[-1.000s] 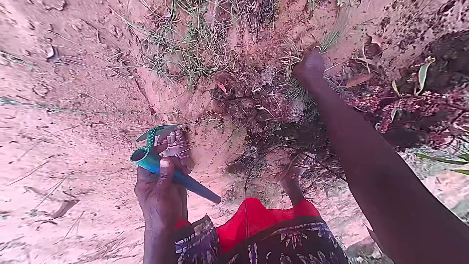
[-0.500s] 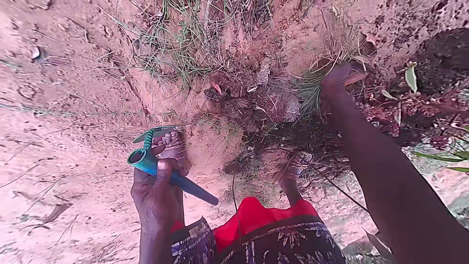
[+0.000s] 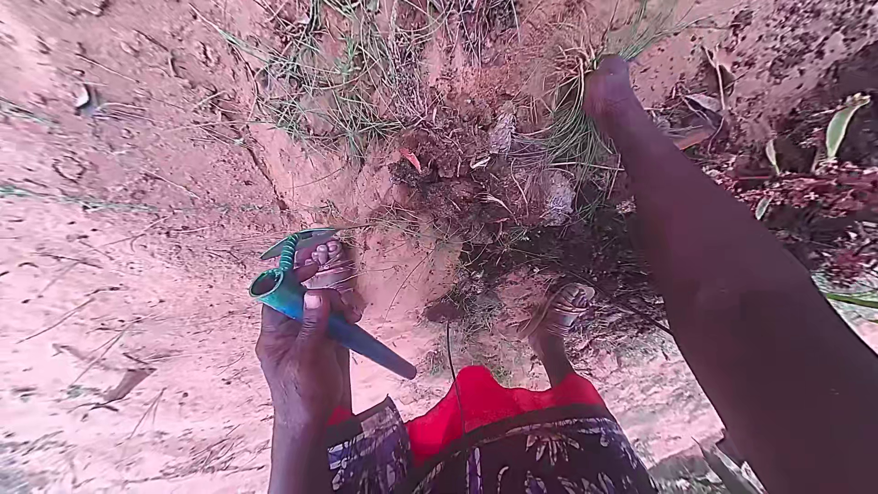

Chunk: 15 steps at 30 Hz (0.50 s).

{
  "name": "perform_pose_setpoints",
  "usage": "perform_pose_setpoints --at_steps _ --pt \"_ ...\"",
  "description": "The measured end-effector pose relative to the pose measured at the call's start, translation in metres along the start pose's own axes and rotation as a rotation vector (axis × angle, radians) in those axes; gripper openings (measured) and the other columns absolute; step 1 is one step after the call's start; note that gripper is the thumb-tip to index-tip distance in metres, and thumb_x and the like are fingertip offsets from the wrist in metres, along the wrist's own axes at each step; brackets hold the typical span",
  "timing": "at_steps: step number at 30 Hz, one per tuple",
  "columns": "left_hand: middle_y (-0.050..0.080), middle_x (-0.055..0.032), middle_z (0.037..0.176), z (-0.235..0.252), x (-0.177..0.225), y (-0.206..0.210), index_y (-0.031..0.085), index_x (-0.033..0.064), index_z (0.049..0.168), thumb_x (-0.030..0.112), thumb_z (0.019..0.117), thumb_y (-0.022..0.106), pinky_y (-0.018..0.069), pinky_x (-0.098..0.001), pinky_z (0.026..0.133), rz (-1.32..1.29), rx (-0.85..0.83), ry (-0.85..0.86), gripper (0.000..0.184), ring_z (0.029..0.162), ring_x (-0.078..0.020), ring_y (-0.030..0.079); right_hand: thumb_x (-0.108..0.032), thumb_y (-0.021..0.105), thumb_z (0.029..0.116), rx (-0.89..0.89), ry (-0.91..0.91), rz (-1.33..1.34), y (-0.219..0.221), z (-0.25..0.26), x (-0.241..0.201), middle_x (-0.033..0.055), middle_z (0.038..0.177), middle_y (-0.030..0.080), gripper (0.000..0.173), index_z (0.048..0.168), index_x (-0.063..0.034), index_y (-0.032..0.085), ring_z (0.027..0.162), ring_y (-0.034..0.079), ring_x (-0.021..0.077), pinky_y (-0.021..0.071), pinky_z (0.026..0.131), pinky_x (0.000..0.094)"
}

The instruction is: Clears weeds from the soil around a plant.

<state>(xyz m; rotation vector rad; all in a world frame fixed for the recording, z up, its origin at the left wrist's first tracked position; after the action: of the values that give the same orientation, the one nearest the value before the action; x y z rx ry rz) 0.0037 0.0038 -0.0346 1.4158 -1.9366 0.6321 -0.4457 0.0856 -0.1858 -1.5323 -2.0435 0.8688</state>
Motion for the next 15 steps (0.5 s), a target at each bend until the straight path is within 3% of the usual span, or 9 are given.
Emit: perform_pose_setpoints --at_steps 4,7,9,10,13,15 --pt "0.068 0.0079 0.074 -0.001 0.000 0.001 0.045 0.0098 0.125 0.007 0.1029 0.038 0.0611 -0.0236 0.060 0.006 0.004 -0.023 0.024 0.061 -0.0075 0.068 -0.014 0.052 0.0986 -0.009 0.031 -0.148 -0.004 0.001 -0.016 0.0342 0.131 0.059 0.035 0.121 0.0114 0.060 0.126 0.057 0.0485 0.0450 0.097 0.0673" --pt "0.068 0.0092 0.075 0.000 0.001 -0.001 0.045 0.0109 0.126 0.009 0.1028 0.040 0.0608 -0.0230 0.061 -0.005 0.002 -0.008 0.024 0.062 -0.0066 0.068 -0.010 0.047 0.1030 0.090 0.036 0.073 0.006 -0.005 -0.012 0.0320 0.136 0.058 0.037 0.130 0.0136 0.056 0.132 0.055 0.0415 0.0429 0.108 0.0575" --pt "0.067 0.0103 0.075 -0.001 0.001 -0.002 0.045 0.0121 0.126 0.010 0.1039 0.040 0.0609 -0.0227 0.062 -0.009 0.014 -0.008 0.022 0.062 -0.0061 0.068 -0.007 0.046 0.1040 0.116 -0.006 0.271 0.015 -0.022 -0.008 0.0282 0.132 0.060 0.034 0.131 0.0121 0.055 0.125 0.059 0.0330 0.0456 0.107 0.0481" --pt "0.067 0.0102 0.075 -0.001 0.000 -0.002 0.045 0.0123 0.125 0.010 0.1044 0.039 0.0609 -0.0228 0.062 -0.015 0.021 -0.005 0.022 0.062 -0.0063 0.067 -0.007 0.048 0.1029 0.109 -0.027 0.281 0.017 -0.030 -0.008 0.0283 0.129 0.061 0.033 0.129 0.0122 0.056 0.122 0.060 0.0330 0.0464 0.105 0.0485" --pt "0.067 0.0087 0.072 0.000 -0.001 -0.003 0.045 0.0108 0.124 0.007 0.1041 0.036 0.0606 -0.0232 0.061 -0.023 0.051 -0.014 0.022 0.061 -0.0071 0.067 -0.006 0.059 0.0947 0.040 -0.088 -0.060 0.023 -0.040 -0.009 0.0354 0.129 0.061 0.038 0.129 0.0115 0.060 0.125 0.058 0.0483 0.0442 0.103 0.0649" --pt "0.066 0.0092 0.072 0.002 0.000 -0.004 0.045 0.0106 0.124 0.007 0.1045 0.035 0.0605 -0.0225 0.060 -0.012 0.065 -0.021 0.023 0.060 -0.0066 0.067 -0.003 0.060 0.0941 -0.028 -0.166 -0.266 0.028 -0.035 -0.021 0.0341 0.139 0.056 0.049 0.143 0.0041 0.054 0.127 0.055 0.0539 0.0432 0.100 0.0710"
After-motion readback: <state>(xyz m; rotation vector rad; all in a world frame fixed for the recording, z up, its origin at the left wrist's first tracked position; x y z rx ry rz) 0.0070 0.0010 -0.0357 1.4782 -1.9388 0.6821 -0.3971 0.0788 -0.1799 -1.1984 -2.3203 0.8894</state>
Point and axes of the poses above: each hand's wrist, its own z-axis towards the middle knuckle, its own y-axis out of the palm, x = y × z, the point moved 2 cm from there along z, towards the middle knuckle
